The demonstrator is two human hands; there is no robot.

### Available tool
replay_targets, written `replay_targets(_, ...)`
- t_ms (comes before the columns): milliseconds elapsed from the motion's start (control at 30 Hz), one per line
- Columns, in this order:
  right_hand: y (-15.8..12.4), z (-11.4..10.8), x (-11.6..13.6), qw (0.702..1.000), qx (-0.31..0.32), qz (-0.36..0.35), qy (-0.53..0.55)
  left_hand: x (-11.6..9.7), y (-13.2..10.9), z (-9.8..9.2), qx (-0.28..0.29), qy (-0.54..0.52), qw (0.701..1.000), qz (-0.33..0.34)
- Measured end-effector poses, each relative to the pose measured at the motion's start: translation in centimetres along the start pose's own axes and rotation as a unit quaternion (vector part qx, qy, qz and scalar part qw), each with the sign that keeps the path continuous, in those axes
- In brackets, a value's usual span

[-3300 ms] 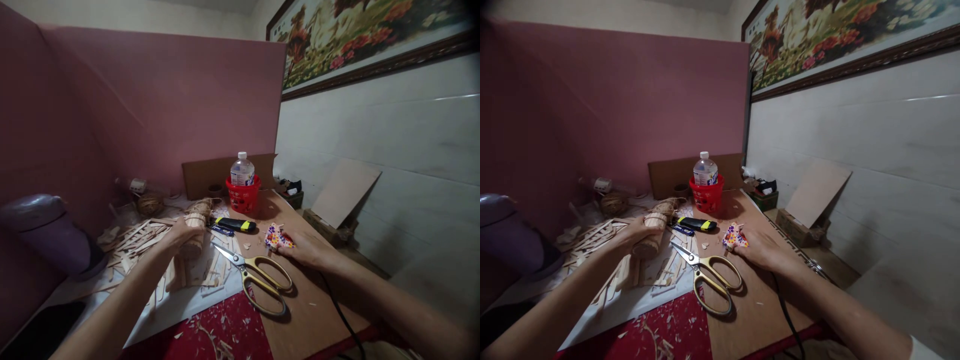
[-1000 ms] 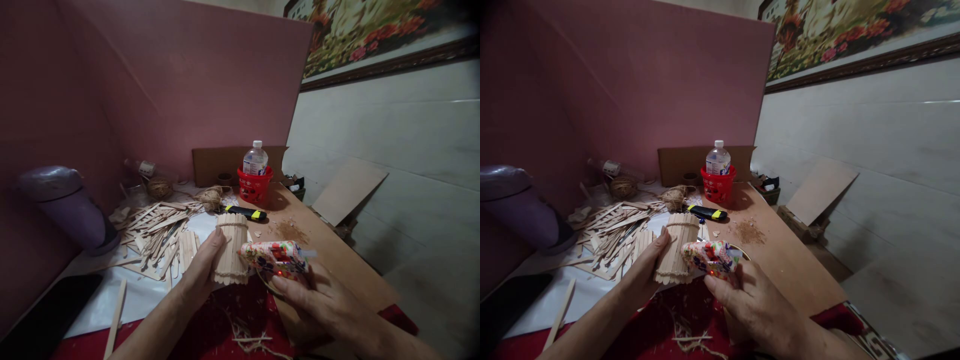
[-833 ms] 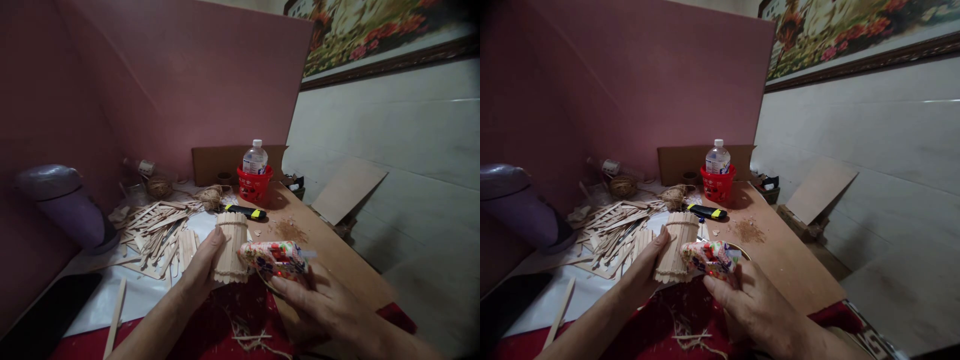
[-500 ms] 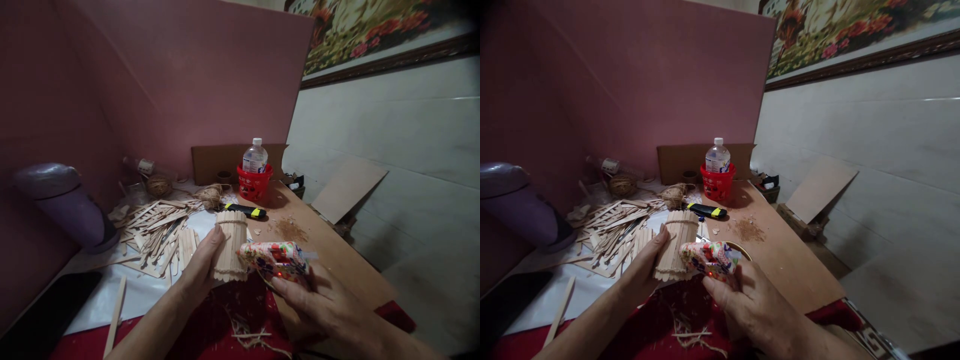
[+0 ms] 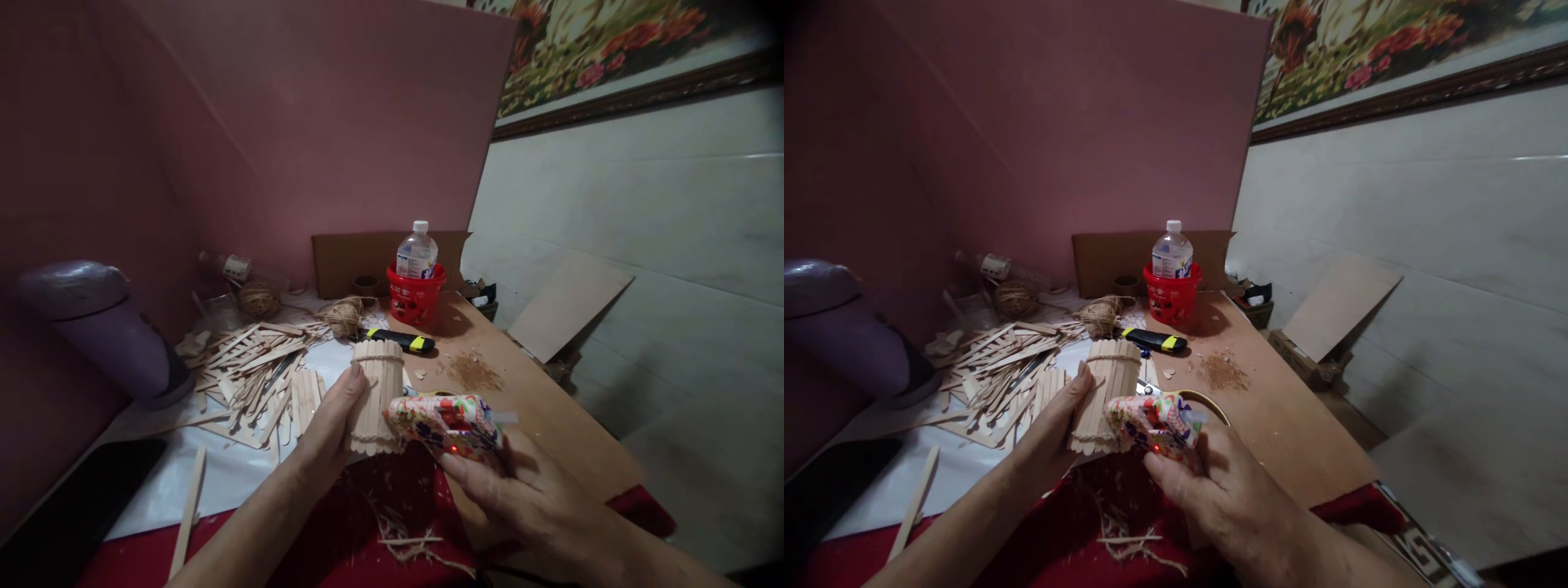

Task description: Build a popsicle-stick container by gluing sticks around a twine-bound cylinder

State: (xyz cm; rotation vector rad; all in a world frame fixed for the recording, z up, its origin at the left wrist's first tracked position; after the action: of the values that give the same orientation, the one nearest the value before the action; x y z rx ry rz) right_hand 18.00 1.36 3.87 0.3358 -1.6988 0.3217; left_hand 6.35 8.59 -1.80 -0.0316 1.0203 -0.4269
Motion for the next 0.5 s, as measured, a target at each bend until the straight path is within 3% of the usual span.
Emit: replay_targets(500, 0.15, -0.13, 0.18, 1.0, -0.009, -0.017, -0.021, 0.17, 0.0, -0.27, -0.001, 0.003, 1.0, 0.001)
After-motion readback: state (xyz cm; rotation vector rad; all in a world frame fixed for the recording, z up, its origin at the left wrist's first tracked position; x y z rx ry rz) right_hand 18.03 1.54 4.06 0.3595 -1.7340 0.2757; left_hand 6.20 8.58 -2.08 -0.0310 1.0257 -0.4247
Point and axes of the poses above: each hand's wrist, its own y-axis towards the middle knuckle, its own z-axis out of the palm, x = y × z, the point moved 10 cm from there along y, towards the middle knuckle, and after that the axes turned 1 degree about -y, right-handed, at the moved point
